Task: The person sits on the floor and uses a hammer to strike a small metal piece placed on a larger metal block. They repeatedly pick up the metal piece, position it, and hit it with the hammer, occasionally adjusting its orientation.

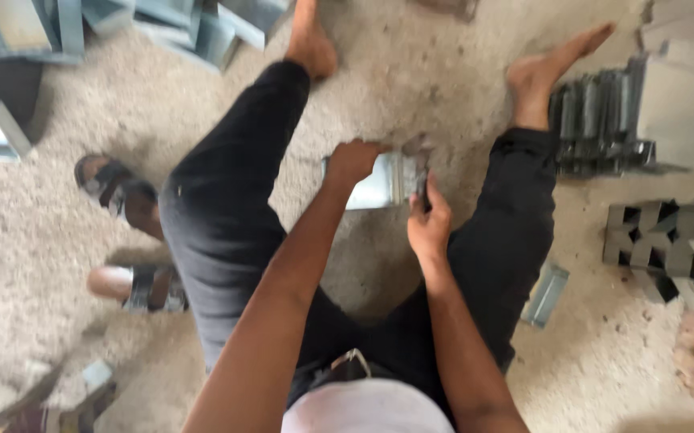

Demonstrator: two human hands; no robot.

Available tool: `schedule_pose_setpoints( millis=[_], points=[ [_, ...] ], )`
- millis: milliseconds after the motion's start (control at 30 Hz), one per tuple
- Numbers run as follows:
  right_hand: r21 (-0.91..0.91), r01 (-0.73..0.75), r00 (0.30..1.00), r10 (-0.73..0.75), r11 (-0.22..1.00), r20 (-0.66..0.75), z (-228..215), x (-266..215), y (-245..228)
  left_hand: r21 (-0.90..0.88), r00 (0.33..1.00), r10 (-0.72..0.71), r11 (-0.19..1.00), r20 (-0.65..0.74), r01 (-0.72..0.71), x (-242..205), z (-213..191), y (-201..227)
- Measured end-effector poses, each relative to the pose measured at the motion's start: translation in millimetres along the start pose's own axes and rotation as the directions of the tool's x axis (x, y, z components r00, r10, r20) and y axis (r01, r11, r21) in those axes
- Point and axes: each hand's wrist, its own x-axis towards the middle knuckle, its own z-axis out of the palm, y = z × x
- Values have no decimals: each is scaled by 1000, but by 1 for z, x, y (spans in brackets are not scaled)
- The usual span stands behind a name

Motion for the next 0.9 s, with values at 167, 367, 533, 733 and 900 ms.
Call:
schedule_pose_setpoints(
  millis=[167,367,533,733,900],
  points=[
    [-97,-133,991,134,986,13,4,1,30,84,992,54,995,-116,-45,-7,-28,20],
    [196,-203,962,233,959,-143,-25,7,-18,216,910,157,973,-383,-77,-17,-61,59],
    [320,172,957,-81,932,-280,-84,25,-105,239,933,112,970,-343,-29,-22,-39,71],
    [-9,198,968,-197,980,-154,-69,25,-99,294,910,162,955,-382,-47,-21,-35,63],
    [-108,-260,966,259,960,-22,-50,31,-75,314,894,168,949,-414,-33,-18,-33,66]
  ],
)
